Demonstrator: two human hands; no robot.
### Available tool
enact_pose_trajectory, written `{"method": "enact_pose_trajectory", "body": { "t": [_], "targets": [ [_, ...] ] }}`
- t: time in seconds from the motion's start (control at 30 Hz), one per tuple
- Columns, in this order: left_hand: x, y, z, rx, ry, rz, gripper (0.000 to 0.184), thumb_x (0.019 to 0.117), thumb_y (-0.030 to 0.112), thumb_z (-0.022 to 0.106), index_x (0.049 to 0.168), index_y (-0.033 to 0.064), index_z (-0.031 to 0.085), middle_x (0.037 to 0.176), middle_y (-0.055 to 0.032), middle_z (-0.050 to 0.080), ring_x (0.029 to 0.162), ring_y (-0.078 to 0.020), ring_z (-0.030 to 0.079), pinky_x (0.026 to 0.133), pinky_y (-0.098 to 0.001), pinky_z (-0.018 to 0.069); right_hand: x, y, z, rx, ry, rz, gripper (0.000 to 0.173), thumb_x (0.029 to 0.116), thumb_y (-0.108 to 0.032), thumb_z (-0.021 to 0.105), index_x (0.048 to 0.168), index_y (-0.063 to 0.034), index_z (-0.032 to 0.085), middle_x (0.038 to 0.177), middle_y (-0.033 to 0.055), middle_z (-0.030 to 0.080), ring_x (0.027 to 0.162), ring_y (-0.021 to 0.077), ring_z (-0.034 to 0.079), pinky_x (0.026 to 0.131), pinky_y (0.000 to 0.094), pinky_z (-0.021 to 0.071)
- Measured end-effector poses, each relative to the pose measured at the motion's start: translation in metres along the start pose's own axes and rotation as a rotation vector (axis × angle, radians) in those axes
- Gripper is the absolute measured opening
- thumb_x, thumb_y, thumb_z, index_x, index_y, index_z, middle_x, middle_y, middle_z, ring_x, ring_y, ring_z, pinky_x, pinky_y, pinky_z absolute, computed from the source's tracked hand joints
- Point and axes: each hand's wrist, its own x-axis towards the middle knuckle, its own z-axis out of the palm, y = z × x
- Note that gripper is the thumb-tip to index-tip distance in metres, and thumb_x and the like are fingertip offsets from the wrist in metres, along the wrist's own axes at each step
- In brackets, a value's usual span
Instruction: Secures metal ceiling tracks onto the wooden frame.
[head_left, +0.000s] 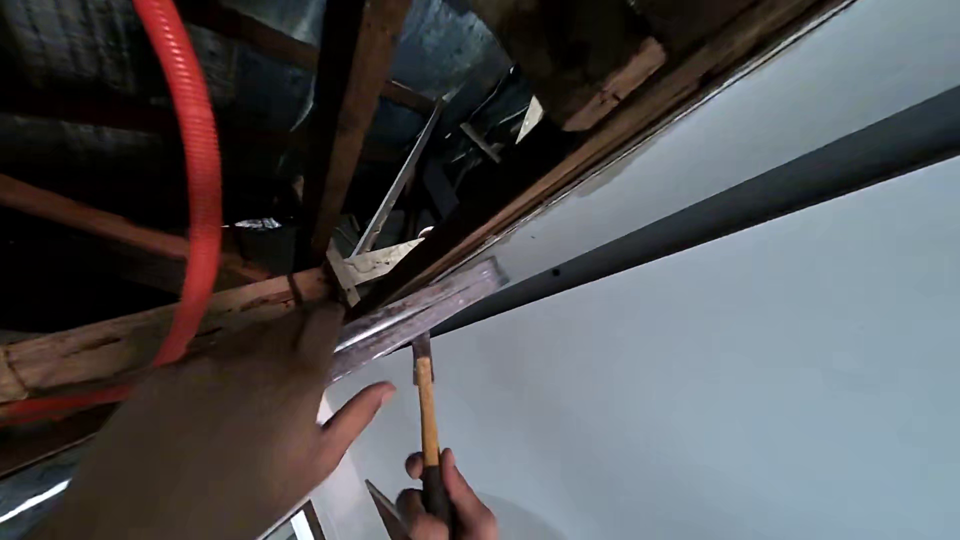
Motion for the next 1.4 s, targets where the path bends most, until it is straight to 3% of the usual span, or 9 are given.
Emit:
{"method": "enact_pose_trajectory", "body": {
  "t": [0.1,0.2,0.6,0.77,0.87,1.07,1.17,1.3,1.4],
  "targets": [
    [0.023,0.007,0.017,0.042,-0.011,0.044,0.078,0.0896,0.080,0.043,0.117,0.0106,0.066,0.072,-0.0075,0.062,0.060,-0.0306,0.066,0.045,-0.0490,0.0508,0.018,-0.011,0.003,0.255,-0.155,0.022,0.038,0.1046,-0.048,0.050,0.111,-0.0119,0.061,0.072,-0.0034,0.061,0.047,0.0056,0.057,0.043,0.0182,0.0492],
    [0.028,0.005,0.008,0.047,-0.056,0.077,0.062,0.0941,0.070,0.047,0.109,0.0141,0.068,0.072,-0.0053,0.060,0.059,-0.0282,0.065,0.044,-0.0454,0.0501,0.020,-0.026,0.021,0.259,-0.179,0.004,0.037,0.1039,-0.047,0.052,0.109,-0.0114,0.059,0.067,-0.0050,0.058,0.043,0.0045,0.055,0.039,0.0181,0.0478],
    [0.030,0.002,0.003,0.034,-0.046,0.114,0.058,0.0945,0.066,0.050,0.112,0.0143,0.069,0.077,-0.0059,0.063,0.061,-0.0286,0.066,0.046,-0.0470,0.0523,0.028,-0.024,0.007,0.221,-0.229,-0.063,0.039,0.1031,-0.050,0.052,0.110,-0.0133,0.061,0.069,-0.0035,0.060,0.044,0.0066,0.057,0.040,0.0200,0.0486],
    [0.025,0.000,0.011,-0.016,-0.064,0.088,0.059,0.0944,0.067,0.047,0.115,0.0172,0.069,0.074,-0.0023,0.063,0.062,-0.0245,0.066,0.049,-0.0445,0.0532,0.036,-0.021,-0.009,0.336,-0.221,-0.017,0.039,0.1047,-0.048,0.049,0.110,-0.0108,0.061,0.070,-0.0021,0.061,0.045,0.0078,0.058,0.041,0.0201,0.0504],
    [0.029,-0.002,0.010,-0.032,-0.044,0.114,0.062,0.0945,0.067,0.046,0.124,0.0169,0.069,0.082,-0.0035,0.066,0.064,-0.0242,0.067,0.051,-0.0456,0.0550,0.038,-0.026,0.006,0.289,-0.279,-0.060,0.039,0.1034,-0.049,0.052,0.111,-0.0121,0.061,0.068,-0.0033,0.060,0.044,0.0068,0.057,0.040,0.0199,0.0488],
    [0.026,-0.002,0.009,-0.016,-0.070,0.108,0.063,0.0945,0.069,0.044,0.123,0.0181,0.068,0.066,0.0001,0.059,0.056,-0.0229,0.062,0.045,-0.0429,0.0492,0.045,-0.014,-0.012,0.341,-0.295,-0.053,0.039,0.1041,-0.048,0.051,0.109,-0.0112,0.060,0.068,-0.0029,0.061,0.044,0.0075,0.058,0.041,0.0204,0.0501],
    [0.030,-0.003,0.007,-0.030,-0.043,0.122,0.061,0.0951,0.069,0.044,0.112,0.0169,0.072,0.065,-0.0002,0.059,0.055,-0.0223,0.062,0.045,-0.0433,0.0497,0.044,-0.023,-0.002,0.288,-0.350,-0.088,0.039,0.1022,-0.051,0.053,0.110,-0.0134,0.062,0.067,-0.0038,0.060,0.044,0.0073,0.057,0.039,0.0211,0.0485],
    [0.030,-0.001,0.002,-0.041,-0.097,0.102,0.062,0.0940,0.070,0.045,0.119,0.0188,0.070,0.067,0.0010,0.060,0.056,-0.0208,0.063,0.046,-0.0424,0.0505,0.052,-0.008,-0.018,0.317,-0.330,-0.071,0.039,0.1027,-0.051,0.053,0.109,-0.0126,0.060,0.069,-0.0025,0.061,0.045,0.0083,0.058,0.040,0.0212,0.0501],
    [0.030,0.002,-0.006,-0.044,-0.119,0.097,0.064,0.0947,0.071,0.044,0.121,0.0188,0.070,0.066,0.0001,0.061,0.057,-0.0222,0.063,0.048,-0.0444,0.0506,0.048,-0.013,-0.003,0.341,-0.355,-0.100,0.039,0.1035,-0.050,0.051,0.107,-0.0122,0.062,0.067,-0.0042,0.061,0.043,0.0071,0.058,0.039,0.0207,0.0492]
  ]
}}
